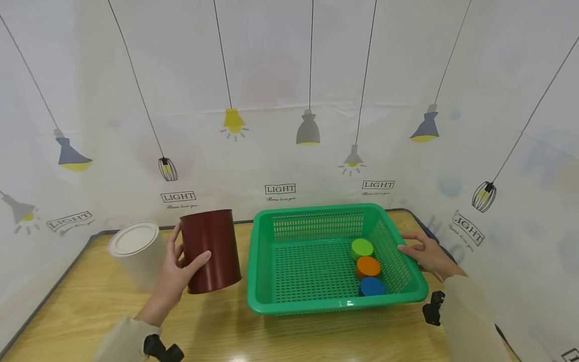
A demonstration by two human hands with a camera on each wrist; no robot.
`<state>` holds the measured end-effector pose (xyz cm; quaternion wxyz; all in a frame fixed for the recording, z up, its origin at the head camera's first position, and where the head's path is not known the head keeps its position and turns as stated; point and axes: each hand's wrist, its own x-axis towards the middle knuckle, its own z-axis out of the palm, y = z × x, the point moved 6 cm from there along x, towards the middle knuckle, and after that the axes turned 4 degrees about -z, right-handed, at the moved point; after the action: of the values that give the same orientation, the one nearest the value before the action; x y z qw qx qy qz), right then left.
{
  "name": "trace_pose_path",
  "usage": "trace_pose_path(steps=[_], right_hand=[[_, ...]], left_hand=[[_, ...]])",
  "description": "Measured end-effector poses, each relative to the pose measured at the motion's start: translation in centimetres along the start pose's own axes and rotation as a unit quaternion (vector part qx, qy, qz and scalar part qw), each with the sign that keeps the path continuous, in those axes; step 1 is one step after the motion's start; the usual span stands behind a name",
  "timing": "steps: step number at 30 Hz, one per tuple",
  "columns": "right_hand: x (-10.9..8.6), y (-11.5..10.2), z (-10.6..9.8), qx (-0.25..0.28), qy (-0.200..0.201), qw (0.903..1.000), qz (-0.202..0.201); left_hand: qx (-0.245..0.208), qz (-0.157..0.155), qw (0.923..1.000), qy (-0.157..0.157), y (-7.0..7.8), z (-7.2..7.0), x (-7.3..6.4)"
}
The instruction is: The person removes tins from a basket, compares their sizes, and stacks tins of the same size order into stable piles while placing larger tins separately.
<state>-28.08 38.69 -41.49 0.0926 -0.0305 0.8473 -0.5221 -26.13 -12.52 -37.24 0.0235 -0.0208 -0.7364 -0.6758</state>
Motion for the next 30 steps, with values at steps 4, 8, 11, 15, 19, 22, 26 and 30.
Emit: trace_pose_path(steps=[4, 8, 11, 15, 19, 22, 26, 30], right_hand=[[-0.1, 0.0, 0.1, 0.002, 0.001, 1.0000, 0.002], [-0.1, 0.0, 0.2, 0.000, 0.004, 1.0000, 0.002], [0.0, 0.0, 0.1, 0.001, 0.005, 1.0000, 0.001], [0.1, 0.1, 0.0, 0.002, 0.006, 1.0000, 0.002], [0.1, 0.2, 0.1, -0.002, 0.002, 1.0000, -0.003], [0.1, 0.2, 0.0, -0.002, 0.001, 1.0000, -0.007], [0.1, 0.3, 0.0, 0.004, -0.001, 1.0000, -0.005], [0.1, 0.2, -0.1, 0.007, -0.001, 1.0000, -0.002]], left_hand=[[0.026, 0.021, 0.9989, 0.034, -1.5, -0.7, -0.7], [0.024, 0.014, 0.9958, 0.088, -4.5, -2.2, -1.2], [0.020, 0.003, 0.9926, 0.120, -7.5, -3.8, -1.1], [0.021, 0.009, 0.9903, 0.137, -10.5, -5.9, -0.7], [0.043, 0.018, 0.9879, 0.148, -11.7, -7.3, -1.2], [0.074, 0.017, 0.9845, 0.158, -11.8, -7.9, -1.9], [0.102, 0.003, 0.9804, 0.168, -11.3, -8.5, -3.1], [0.116, -0.009, 0.9775, 0.176, -11.1, -9.2, -3.8]])
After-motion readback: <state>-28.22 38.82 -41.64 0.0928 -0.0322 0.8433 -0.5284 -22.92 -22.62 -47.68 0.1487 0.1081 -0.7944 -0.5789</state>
